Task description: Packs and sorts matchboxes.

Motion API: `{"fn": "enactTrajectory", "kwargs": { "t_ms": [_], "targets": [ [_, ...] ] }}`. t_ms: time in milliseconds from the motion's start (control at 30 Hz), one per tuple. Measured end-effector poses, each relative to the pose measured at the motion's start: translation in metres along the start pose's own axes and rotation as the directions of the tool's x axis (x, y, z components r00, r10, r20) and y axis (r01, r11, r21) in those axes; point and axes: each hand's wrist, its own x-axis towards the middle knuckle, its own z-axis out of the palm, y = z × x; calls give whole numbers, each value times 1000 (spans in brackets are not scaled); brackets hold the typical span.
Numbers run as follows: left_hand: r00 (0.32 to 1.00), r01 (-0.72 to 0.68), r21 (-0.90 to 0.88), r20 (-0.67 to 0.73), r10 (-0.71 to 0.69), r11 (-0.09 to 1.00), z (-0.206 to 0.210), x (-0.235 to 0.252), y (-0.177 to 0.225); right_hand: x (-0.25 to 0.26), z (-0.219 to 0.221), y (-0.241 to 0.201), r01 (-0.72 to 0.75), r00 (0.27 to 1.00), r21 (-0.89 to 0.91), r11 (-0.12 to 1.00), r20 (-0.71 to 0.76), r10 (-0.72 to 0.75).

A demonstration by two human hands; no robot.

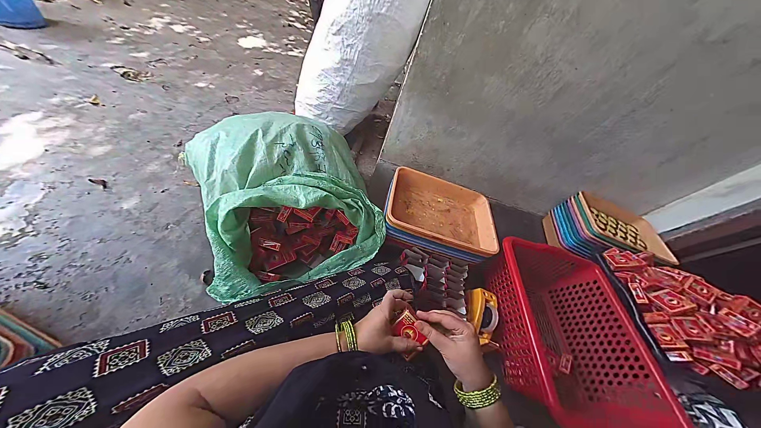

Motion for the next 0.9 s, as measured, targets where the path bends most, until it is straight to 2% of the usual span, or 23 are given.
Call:
{"fn": "enactTrajectory", "kwargs": {
  "t_ms": [367, 500, 633, 900],
  "targets": [
    [989, -117, -33, 90, 119, 993, 0, 0, -6, 2, -13, -2, 50, 998, -57, 997, 40, -48],
    [990, -107, 4, 98, 106, 994, 0, -1, -6, 2, -15, -5, 93, 987, -105, 990, 140, -77],
    [999, -43, 35, 4, 43, 998, 2, -3, -6, -1, -12, -9, 101, 980, -218, 971, 193, -59],
    [994, 25, 15, -104, -24, 1000, 7, -7, -13, -18, 12, 4, 123, 992, -305, 944, 71, -106]
  ]
}}
